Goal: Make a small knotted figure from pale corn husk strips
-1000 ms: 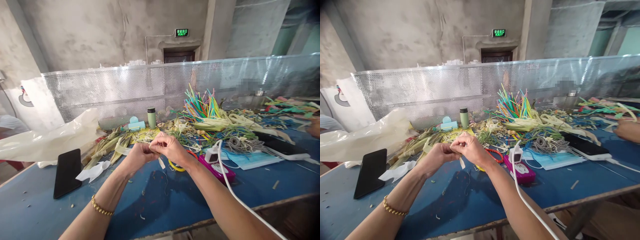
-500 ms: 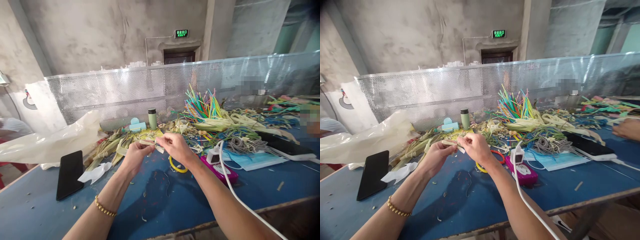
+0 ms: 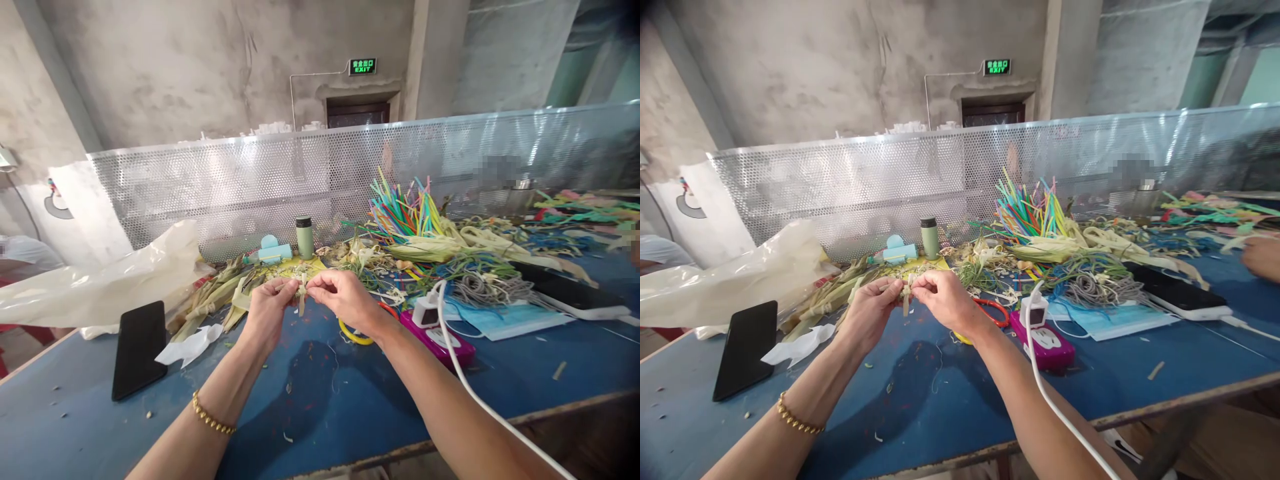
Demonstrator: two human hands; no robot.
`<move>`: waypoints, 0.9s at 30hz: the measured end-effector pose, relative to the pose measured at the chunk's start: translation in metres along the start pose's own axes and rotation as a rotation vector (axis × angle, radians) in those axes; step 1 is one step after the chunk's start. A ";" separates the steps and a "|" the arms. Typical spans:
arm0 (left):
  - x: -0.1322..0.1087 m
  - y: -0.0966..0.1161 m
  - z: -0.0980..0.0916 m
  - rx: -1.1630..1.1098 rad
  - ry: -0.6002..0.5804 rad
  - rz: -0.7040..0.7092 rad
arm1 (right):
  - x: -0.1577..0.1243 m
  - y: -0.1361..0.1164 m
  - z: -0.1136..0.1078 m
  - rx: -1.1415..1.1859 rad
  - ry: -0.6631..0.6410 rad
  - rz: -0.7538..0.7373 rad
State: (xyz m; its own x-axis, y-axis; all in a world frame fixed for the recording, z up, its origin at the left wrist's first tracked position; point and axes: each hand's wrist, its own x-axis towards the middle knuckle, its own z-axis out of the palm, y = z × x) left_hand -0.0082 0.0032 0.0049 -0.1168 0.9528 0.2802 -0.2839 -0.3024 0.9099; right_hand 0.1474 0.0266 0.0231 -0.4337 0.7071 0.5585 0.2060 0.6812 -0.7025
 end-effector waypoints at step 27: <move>-0.004 0.011 0.001 0.156 -0.236 0.065 | -0.001 -0.001 0.014 0.274 0.269 0.107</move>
State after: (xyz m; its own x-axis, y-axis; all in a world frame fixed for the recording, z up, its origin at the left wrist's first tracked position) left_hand -0.0103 -0.0038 0.0145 0.0996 0.9168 0.3867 -0.1315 -0.3731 0.9184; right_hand 0.1349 0.0223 0.0174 -0.1700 0.8205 0.5458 -0.0199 0.5509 -0.8344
